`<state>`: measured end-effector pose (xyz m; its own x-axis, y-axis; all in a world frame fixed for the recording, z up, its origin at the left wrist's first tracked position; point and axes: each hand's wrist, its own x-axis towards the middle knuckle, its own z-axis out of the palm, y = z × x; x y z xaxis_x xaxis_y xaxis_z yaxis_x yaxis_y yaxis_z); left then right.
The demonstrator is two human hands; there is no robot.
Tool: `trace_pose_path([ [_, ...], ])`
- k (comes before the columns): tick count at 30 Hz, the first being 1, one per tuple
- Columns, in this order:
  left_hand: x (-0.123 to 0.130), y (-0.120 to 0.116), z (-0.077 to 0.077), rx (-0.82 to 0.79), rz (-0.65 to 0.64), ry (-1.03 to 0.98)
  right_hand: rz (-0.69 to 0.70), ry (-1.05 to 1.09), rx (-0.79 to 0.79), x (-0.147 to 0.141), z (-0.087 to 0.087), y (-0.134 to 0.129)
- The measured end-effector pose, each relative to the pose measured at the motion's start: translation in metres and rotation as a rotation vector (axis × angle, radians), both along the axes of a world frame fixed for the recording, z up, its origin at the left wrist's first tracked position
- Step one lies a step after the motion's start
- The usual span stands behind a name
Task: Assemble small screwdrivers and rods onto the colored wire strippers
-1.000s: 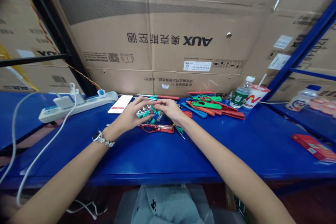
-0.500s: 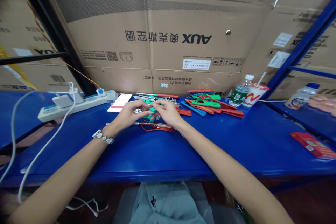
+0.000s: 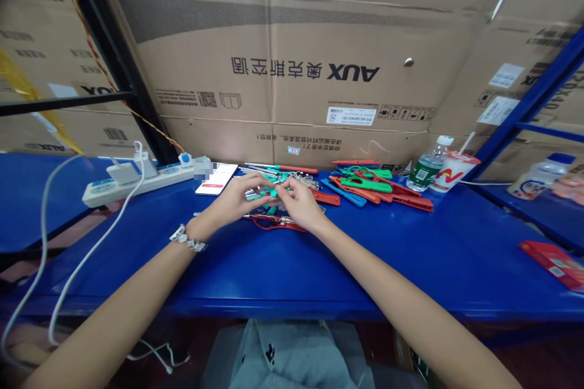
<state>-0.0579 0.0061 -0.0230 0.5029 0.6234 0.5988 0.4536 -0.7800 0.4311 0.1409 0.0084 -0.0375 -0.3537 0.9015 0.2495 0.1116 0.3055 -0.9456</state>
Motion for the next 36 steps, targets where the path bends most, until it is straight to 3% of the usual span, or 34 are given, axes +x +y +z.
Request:
trace_pose_path([
  [6,-0.018,0.003,0.002,-0.18,-0.077,0.118,-0.042,-0.551,0.481,0.027,0.005,-0.015],
  [9,-0.02,0.003,0.0,-0.209,-0.092,0.185,-0.007,-0.791,0.595,0.037,0.0,-0.022],
  [12,-0.018,0.003,-0.005,-0.236,-0.066,0.238,0.006,-0.893,0.618,0.039,-0.004,-0.025],
  [16,-0.016,0.003,-0.007,-0.266,-0.052,0.271,-0.005,-0.873,0.622,0.035,-0.007,-0.025],
  [36,-0.014,-0.001,-0.014,-0.414,-0.047,0.193,0.054,-0.941,0.64,0.031,-0.008,-0.022],
])
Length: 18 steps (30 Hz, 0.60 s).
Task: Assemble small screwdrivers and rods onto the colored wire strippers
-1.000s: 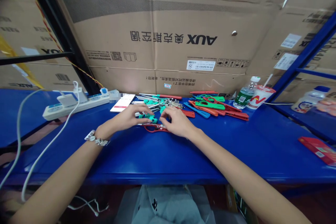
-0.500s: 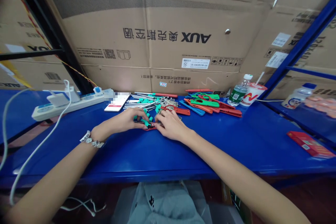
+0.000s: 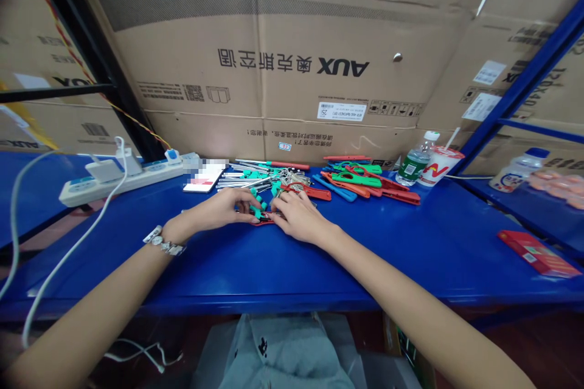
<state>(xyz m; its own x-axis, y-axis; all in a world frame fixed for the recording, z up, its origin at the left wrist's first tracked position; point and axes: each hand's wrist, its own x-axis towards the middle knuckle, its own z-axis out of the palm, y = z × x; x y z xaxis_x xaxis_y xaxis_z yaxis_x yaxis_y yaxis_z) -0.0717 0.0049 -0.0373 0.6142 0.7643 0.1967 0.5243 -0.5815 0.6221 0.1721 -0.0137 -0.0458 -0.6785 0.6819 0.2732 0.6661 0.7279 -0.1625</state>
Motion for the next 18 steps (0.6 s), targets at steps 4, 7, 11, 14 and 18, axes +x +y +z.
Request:
trace_pose_path([
  [4,-0.0044,-0.0006,0.002,-0.023,-0.052,-0.003,0.0,0.009,-0.021,0.0001,0.0015,-0.0006],
  [7,-0.0038,0.0017,0.0029,0.079,-0.06,0.04,0.001,0.014,-0.021,0.0,0.0013,-0.0005],
  [11,-0.0034,0.005,0.0039,0.146,-0.062,0.071,-0.001,0.01,-0.012,0.0004,0.0,0.0005],
  [14,-0.0054,0.0061,0.0046,0.055,-0.062,0.063,0.0,-0.014,-0.009,0.0009,0.0008,0.0006],
  [18,-0.0053,0.0072,0.0029,-0.066,-0.055,0.01,0.013,-0.035,-0.014,0.0016,0.0035,-0.0003],
])
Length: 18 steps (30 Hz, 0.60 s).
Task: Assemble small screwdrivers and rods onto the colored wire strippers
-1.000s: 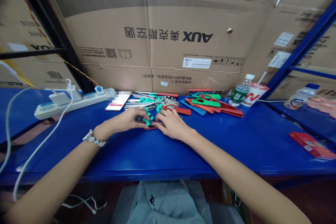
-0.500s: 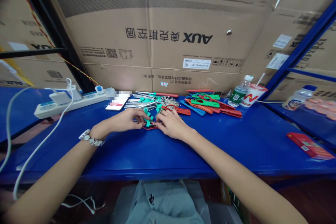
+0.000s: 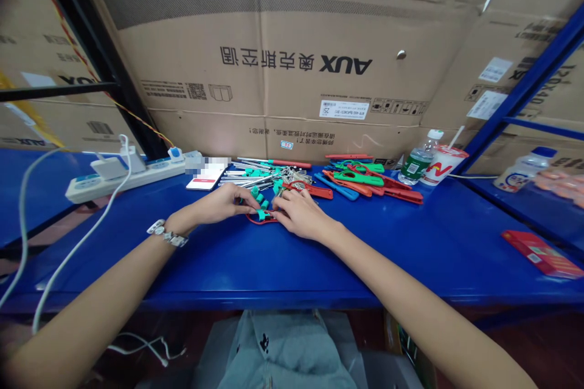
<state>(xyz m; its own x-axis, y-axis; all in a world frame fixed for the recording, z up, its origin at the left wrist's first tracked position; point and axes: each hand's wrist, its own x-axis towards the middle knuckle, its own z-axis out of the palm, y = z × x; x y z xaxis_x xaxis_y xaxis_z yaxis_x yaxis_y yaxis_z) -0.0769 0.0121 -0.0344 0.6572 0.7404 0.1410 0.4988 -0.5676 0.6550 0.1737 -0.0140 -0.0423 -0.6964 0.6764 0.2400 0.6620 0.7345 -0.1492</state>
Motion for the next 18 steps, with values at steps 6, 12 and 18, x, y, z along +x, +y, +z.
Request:
trace_pose_path([
  [6,0.005,0.0,-0.005,-0.007,-0.037,-0.06,0.022,0.0,-0.009,0.003,0.001,0.0],
  [12,0.005,-0.002,-0.005,0.024,-0.044,-0.044,-0.02,0.025,0.05,0.002,0.001,-0.006],
  [18,0.01,-0.004,-0.004,0.026,-0.053,-0.03,-0.121,0.128,0.137,-0.023,-0.002,-0.021],
])
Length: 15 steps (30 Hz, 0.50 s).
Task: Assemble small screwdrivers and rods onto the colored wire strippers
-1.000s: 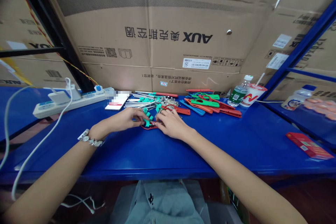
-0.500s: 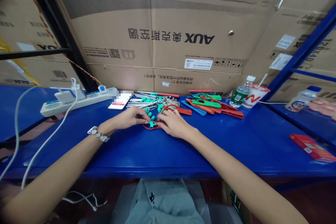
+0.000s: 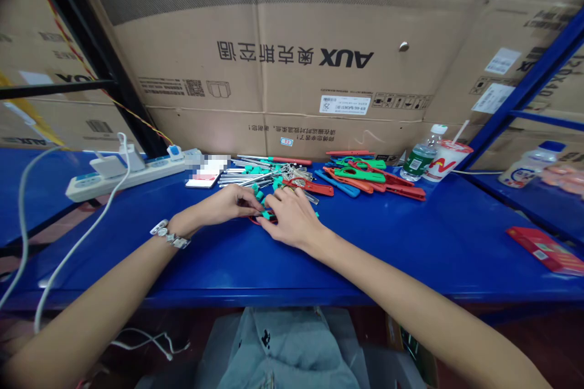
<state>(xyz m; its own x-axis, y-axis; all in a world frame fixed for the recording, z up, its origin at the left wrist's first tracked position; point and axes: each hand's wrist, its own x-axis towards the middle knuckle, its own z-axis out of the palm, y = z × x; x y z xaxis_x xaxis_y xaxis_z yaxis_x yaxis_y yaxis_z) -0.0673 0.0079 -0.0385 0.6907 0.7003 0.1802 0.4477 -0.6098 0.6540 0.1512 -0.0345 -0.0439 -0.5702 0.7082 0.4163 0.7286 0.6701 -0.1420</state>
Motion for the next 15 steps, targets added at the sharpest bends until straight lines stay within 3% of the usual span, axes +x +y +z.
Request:
trace_pose_path([
  [6,-0.004,-0.011,0.009,0.227,0.084,0.031,-0.04,0.043,-0.104,-0.01,-0.004,0.0],
  [15,-0.007,-0.012,-0.008,0.282,-0.064,0.084,-0.138,-0.002,-0.055,-0.013,-0.003,-0.005],
])
